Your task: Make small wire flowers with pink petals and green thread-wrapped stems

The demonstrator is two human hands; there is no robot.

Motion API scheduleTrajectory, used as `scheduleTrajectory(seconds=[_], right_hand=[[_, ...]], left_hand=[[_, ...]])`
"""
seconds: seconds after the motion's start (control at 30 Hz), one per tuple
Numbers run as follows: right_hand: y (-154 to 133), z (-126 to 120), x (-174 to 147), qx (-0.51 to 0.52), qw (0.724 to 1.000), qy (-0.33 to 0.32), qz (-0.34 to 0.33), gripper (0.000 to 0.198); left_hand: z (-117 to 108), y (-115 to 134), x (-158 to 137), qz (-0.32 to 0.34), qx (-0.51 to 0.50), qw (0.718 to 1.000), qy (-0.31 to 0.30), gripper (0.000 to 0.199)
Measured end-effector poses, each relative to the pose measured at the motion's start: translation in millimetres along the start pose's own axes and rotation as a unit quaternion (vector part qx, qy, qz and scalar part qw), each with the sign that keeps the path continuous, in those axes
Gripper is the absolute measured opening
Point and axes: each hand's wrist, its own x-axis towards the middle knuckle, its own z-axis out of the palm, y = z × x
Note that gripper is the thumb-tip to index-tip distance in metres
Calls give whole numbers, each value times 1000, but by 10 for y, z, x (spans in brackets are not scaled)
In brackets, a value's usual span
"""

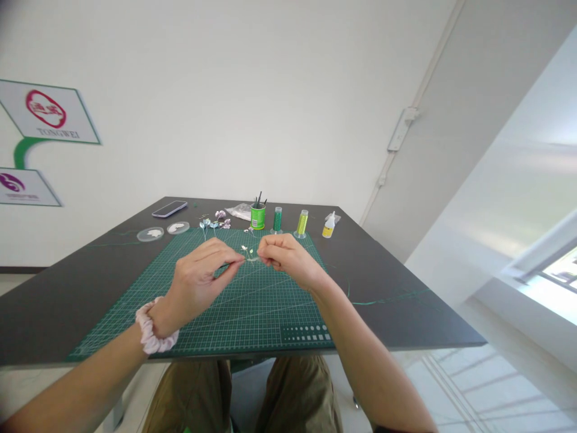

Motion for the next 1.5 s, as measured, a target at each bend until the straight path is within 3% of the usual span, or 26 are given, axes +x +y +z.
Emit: scheduleTrajectory(seconds=[0.27, 0.43, 0.53, 0.73, 0.83, 0.9, 1.03, 1.23, 1.33, 1.5], right_hand=[[118, 34, 44, 180, 977, -96, 63, 14], [184, -3, 88, 250, 949, -167, 98, 13], [214, -36, 124, 273, 936, -201, 96, 15], [315, -3, 202, 294, 913, -274, 73, 21], [357, 33, 214, 297, 916, -265, 58, 23], [364, 46, 204, 291, 922, -251, 50, 23], [320, 51, 154, 211, 959, -186, 25, 21], [185, 87, 24, -28, 997, -62, -43, 22], [120, 148, -67, -166, 982, -3, -94, 25], [72, 280, -201, -326, 931, 59, -153, 28]], left_hand=[[-10, 35, 33, -38, -69, 997, -2, 11], [-32, -2, 70, -127, -175, 976, -34, 9], [-27, -58, 85, -208, -300, 928, -74, 8], [26, -110, 97, -345, -508, 780, -117, 8], [24, -88, 125, -401, -523, 746, -97, 11], [0, -72, 146, -415, -493, 759, -88, 12], [-60, -68, 163, -395, -375, 834, -86, 12], [-47, -120, 121, -269, -142, 951, -53, 10], [-12, -135, 87, -190, -69, 979, -36, 12], [22, -112, 58, -112, 24, 993, -21, 14]])
